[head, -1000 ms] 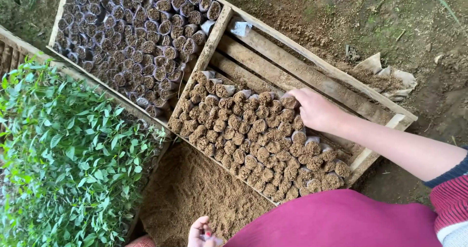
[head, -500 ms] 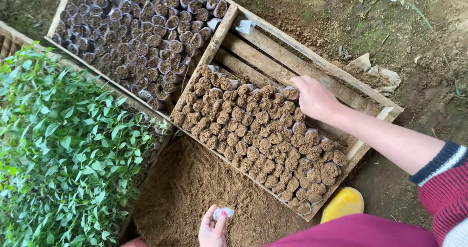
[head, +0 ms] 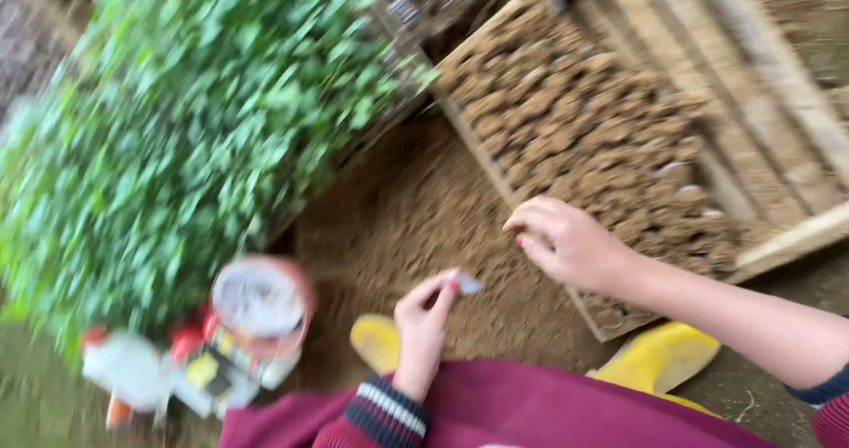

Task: The person fills small plastic seedling pouches with soil from a pile on the ground, presses the soil down, and places the filled pouches into a wooden tray. The person repeats this process for multiple pouches.

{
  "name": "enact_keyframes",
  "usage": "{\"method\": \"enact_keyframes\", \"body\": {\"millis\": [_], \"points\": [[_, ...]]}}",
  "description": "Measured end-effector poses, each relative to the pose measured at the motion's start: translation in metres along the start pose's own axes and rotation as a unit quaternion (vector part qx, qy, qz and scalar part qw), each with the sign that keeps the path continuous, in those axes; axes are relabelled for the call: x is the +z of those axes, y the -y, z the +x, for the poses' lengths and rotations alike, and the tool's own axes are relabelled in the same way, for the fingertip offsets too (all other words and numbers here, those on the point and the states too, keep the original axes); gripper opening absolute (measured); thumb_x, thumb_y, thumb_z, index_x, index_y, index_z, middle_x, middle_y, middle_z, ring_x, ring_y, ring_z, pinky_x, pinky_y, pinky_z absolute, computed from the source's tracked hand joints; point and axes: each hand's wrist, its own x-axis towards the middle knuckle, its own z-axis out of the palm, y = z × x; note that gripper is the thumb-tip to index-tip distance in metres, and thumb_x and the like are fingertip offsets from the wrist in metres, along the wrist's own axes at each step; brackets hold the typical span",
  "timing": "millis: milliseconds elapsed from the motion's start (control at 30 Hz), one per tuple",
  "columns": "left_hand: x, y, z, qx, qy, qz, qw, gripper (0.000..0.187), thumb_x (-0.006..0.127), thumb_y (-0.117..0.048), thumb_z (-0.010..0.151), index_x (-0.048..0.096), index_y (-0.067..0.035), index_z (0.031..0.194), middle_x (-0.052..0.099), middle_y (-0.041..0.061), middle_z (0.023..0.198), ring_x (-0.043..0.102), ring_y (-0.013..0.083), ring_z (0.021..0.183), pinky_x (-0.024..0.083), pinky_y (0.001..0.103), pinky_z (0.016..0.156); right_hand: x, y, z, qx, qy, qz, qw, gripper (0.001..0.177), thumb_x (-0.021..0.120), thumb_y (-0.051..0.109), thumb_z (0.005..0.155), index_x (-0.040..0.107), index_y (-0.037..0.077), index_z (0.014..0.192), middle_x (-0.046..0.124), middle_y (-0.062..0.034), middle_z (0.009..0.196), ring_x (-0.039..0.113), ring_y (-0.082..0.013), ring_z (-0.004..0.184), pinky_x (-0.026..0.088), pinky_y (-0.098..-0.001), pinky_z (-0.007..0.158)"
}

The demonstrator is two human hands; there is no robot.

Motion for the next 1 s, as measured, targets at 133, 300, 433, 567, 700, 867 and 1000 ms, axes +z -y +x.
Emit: {"method": "enact_keyframes", "body": {"millis": [133,300,433,567,700,867,1000], "points": [[-0.012,0.015,-0.019,0.137,-0.094,-0.040,0.985,0.021,0.078,-0.006,0.083,0.080,-0.006,0.105,0.080,0.017,0.101,0.074,0.0225,0.095,0.059,0.040,0.087,0.053,0.025,0.005,-0.013,-0.003,0.119,0.993,0.018,0.067,0.013,0.093,0.077,0.011,0.107,0.076,-0.0094,0.094,0.073,-0.0219,0.094,0.057,-0.0374,0.085],[-0.035,0.015,-0.018,0.109,-0.057,-0.164,0.979,0.046,0.070,-0.002,0.091,0.063,-0.006,0.135,0.077,0.008,0.092,0.068,0.0065,0.081,0.058,0.023,0.080,0.087,0.033,0.024,0.122,0.118,0.261,0.950,0.033,0.071,0.018,0.093,0.072,0.004,0.123,0.076,-0.0123,0.104,0.069,-0.0205,0.090,0.057,-0.0337,0.072],[-0.045,0.007,-0.015,0.105,-0.060,-0.170,0.978,0.041,0.070,-0.004,0.092,0.064,-0.009,0.133,0.079,0.010,0.095,0.071,0.0076,0.083,0.058,0.022,0.079,0.110,0.035,0.033,0.103,0.114,0.236,0.959,0.020,0.076,0.012,0.090,0.078,0.003,0.107,0.074,-0.0063,0.087,0.064,-0.0130,0.080,0.054,-0.0278,0.067],[-0.049,-0.005,-0.009,0.068,-0.084,-0.143,0.984,0.040,0.073,-0.010,0.087,0.068,-0.014,0.126,0.080,0.007,0.088,0.069,0.0028,0.073,0.055,0.016,0.067,0.112,0.017,0.048,0.151,0.069,0.280,0.946,0.013,0.069,0.014,0.098,0.077,0.005,0.101,0.071,-0.0035,0.080,0.061,-0.0096,0.076,0.048,-0.0213,0.061],[-0.049,-0.001,0.006,0.019,-0.086,-0.120,0.989,0.039,0.075,-0.015,0.084,0.071,-0.020,0.122,0.080,0.003,0.085,0.070,0.0013,0.072,0.055,0.015,0.065,0.114,0.000,0.058,0.205,0.046,0.377,0.902,0.012,0.074,0.015,0.096,0.071,0.004,0.101,0.067,-0.0042,0.084,0.063,-0.0097,0.078,0.047,-0.0191,0.064],[-0.056,-0.016,0.010,-0.016,-0.098,-0.157,0.983,0.031,0.076,-0.012,0.080,0.071,-0.012,0.111,0.079,0.008,0.087,0.069,0.0040,0.071,0.058,0.017,0.065,0.117,-0.020,0.073,0.194,0.036,0.390,0.899,0.016,0.076,0.016,0.095,0.067,0.005,0.102,0.065,-0.0031,0.089,0.064,-0.0105,0.081,0.048,-0.0182,0.064],[-0.056,-0.001,0.022,-0.019,-0.137,-0.183,0.973,0.023,0.083,-0.009,0.075,0.067,-0.007,0.091,0.077,0.013,0.083,0.071,0.0082,0.068,0.062,0.022,0.064,0.108,-0.008,0.077,-0.058,-0.064,0.110,0.990,0.010,0.081,0.012,0.093,0.073,0.007,0.099,0.068,-0.0046,0.098,0.064,-0.0150,0.092,0.049,-0.0249,0.075]]}}
